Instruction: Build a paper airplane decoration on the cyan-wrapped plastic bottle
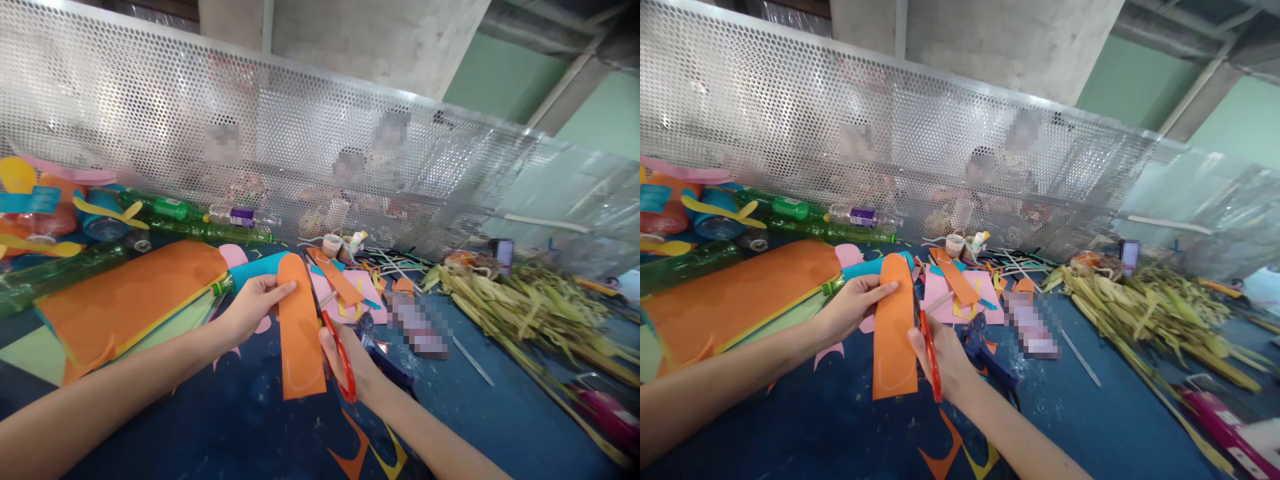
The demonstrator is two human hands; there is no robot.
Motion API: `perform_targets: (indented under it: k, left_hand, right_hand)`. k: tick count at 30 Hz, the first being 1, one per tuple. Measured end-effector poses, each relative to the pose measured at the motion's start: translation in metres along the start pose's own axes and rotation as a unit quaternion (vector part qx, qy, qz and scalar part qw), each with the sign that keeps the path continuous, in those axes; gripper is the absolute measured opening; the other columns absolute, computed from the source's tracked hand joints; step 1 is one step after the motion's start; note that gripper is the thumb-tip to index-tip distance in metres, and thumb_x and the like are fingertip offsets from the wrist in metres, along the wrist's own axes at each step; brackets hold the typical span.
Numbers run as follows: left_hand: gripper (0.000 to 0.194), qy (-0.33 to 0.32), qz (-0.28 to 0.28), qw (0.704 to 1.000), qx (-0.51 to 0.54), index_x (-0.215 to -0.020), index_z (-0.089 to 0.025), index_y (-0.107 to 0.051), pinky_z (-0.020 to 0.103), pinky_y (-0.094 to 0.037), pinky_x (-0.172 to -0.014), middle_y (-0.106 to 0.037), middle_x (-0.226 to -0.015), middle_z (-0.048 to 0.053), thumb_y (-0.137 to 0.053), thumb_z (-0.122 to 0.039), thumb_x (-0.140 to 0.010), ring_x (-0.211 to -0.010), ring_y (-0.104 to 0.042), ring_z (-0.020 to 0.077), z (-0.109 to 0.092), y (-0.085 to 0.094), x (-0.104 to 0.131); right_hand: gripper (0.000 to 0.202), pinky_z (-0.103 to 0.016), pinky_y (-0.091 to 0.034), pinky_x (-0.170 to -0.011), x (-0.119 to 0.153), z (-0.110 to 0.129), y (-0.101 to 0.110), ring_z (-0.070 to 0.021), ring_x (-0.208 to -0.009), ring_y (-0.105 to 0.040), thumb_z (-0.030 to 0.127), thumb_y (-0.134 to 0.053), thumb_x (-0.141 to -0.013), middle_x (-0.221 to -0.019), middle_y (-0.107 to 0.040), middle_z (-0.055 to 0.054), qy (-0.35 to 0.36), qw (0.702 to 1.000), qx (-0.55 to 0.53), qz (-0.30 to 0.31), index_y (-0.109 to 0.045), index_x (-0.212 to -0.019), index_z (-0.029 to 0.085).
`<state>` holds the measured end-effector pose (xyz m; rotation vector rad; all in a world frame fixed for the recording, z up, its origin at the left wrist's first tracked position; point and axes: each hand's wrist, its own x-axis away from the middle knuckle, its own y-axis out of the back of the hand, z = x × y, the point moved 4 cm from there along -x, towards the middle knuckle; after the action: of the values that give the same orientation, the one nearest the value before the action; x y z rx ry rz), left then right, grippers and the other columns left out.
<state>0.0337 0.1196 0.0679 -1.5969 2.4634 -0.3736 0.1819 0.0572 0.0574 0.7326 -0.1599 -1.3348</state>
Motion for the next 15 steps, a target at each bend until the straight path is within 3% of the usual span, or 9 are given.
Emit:
perform_targets:
  k: [9,15]
  left_hand:
    - [0.030,0.004,-0.003,1.000,-0.007,-0.084,-0.017,-0.070,0.025,-0.052,-0.069,-0.073,-0.085,0.005,-0.073,-0.042,-0.067,-0.073,-0.067,0.0171,0.0021,0.0000,-0.0007]
    - [0.029,0.002,-0.003,1.000,-0.006,-0.084,-0.016,-0.070,0.024,-0.052,-0.066,-0.072,-0.083,0.005,-0.072,-0.041,-0.069,-0.070,-0.066,0.0152,0.0039,0.0013,-0.0029]
  right_hand:
    - [0.036,-0.026,-0.033,-0.052,-0.0014,-0.0008,-0.0003,-0.0132,-0.054,-0.041,0.044,-0.032,-0.092,-0.059,-0.045,0.002,0.012,1.000,0.014,0.004,-0.046,-0.070,0.019]
    - [0.035,-0.026,-0.036,-0.054,-0.0019,-0.0054,-0.0023,-0.0148,-0.058,-0.045,0.044,-0.034,-0.091,-0.063,-0.050,0.000,0.005,1.000,-0.008,0.005,-0.050,-0.076,0.018]
